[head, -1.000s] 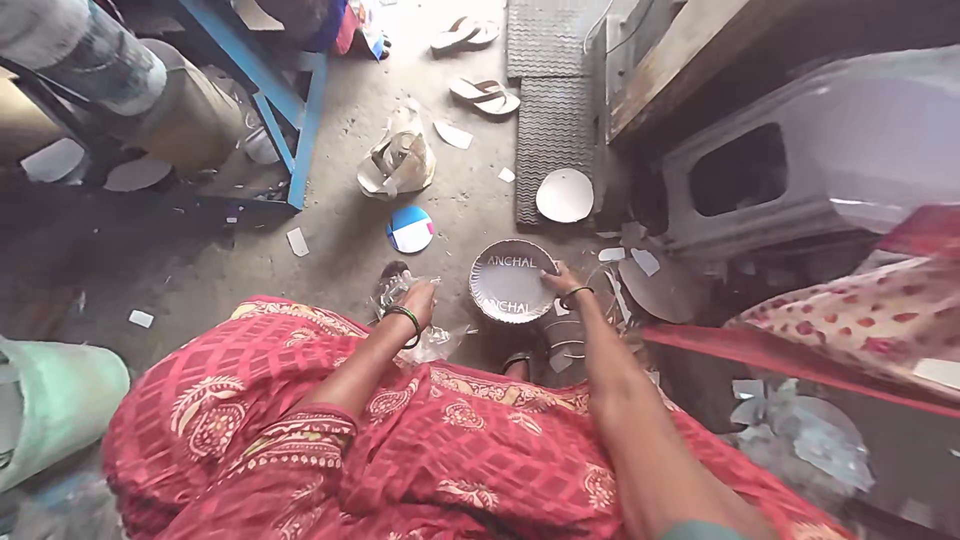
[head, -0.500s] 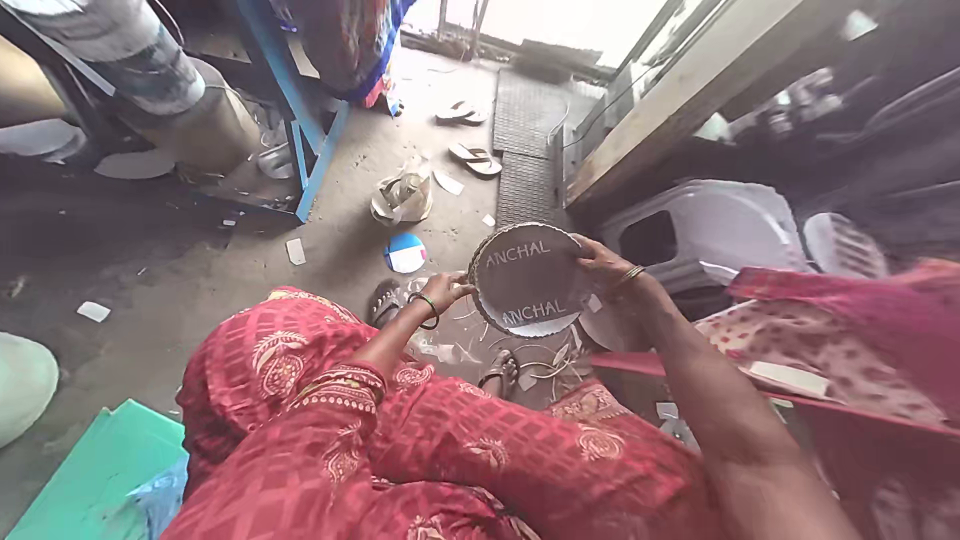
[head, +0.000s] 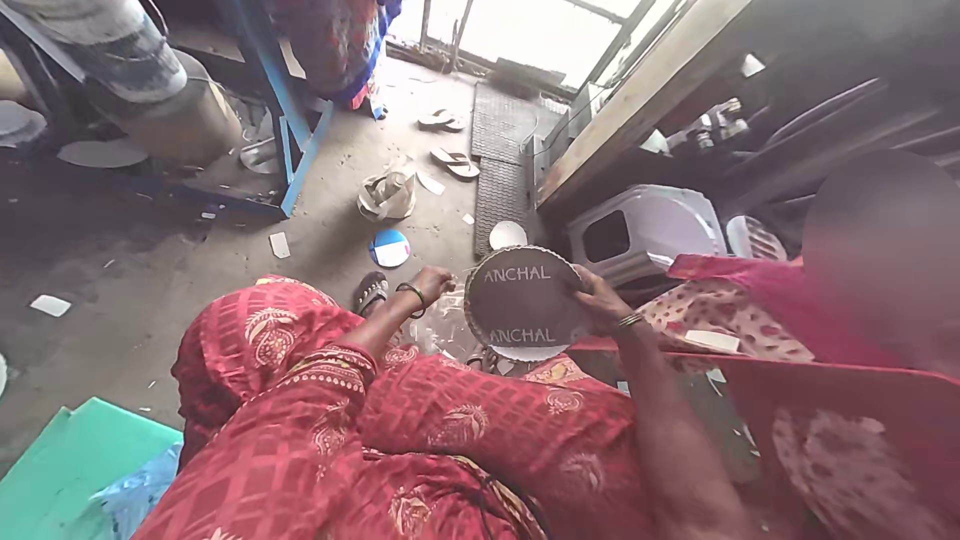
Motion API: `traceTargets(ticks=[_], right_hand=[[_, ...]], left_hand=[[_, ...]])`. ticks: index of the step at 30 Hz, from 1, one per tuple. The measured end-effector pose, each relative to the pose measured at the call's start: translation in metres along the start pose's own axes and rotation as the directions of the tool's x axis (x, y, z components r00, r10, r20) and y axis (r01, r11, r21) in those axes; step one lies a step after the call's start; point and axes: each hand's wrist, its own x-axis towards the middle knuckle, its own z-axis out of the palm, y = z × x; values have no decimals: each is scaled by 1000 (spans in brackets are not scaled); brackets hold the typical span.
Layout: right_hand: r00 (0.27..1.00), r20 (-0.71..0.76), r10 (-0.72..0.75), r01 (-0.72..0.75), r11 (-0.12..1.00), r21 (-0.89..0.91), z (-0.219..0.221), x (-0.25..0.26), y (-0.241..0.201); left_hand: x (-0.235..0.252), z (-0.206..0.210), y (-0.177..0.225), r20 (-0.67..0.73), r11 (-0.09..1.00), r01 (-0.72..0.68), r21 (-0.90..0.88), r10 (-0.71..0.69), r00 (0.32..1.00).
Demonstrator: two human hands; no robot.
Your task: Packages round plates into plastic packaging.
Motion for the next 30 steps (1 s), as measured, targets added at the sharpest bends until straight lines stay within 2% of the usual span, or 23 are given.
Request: traceTargets(ticks=[2, 6, 8, 11, 12, 15, 17, 19, 21, 25, 27, 30], right_hand=[[998, 51, -38, 40, 998, -56, -4, -3, 0], [987, 136, -89, 125, 951, -282, -9, 0, -8], [982, 151, -113, 156, 938, -311, -9, 1, -9], [977, 177, -123, 180, 917, -356, -23, 0, -3], [980, 175, -96, 158, 910, -385, -30, 1, 5], [998, 57, 38, -9, 902, -432, -46, 2, 19], [996, -33, 82, -88, 907, -413, -52, 8, 16], [990, -119, 76, -116, 920, -375, -55, 13, 16], [979, -198, 44, -109, 936, -334, -55, 15, 15], [947, -313, 71, -144, 965, -217, -48, 18, 11], [926, -362, 106, -168, 975, -144, -42, 20, 12], [911, -403, 90, -120, 992, -48, -37, 20, 9]], left_hand=[[2, -11, -9, -36, 999, 38, 4, -38, 999], [11, -10, -17, -83, 997, 19, 77, -12, 996], [12, -12, -23, -151, 989, 115, 90, -101, 983], [16, -35, -44, -322, 969, 239, 69, -205, 924], [18, -42, -48, -306, 959, 263, 103, -221, 926], [22, -35, -39, -46, 924, 329, 196, -327, 944], [27, -18, -34, 75, 938, 282, 204, -302, 950], [30, -8, -33, 132, 963, 181, 202, -209, 969], [34, -5, -33, 100, 974, 116, 192, -137, 985], [35, -10, -25, -20, 979, 111, 171, -109, 994], [34, -9, -22, -49, 981, 91, 169, -84, 995], [31, -5, -16, -53, 979, 92, 180, -84, 995]])
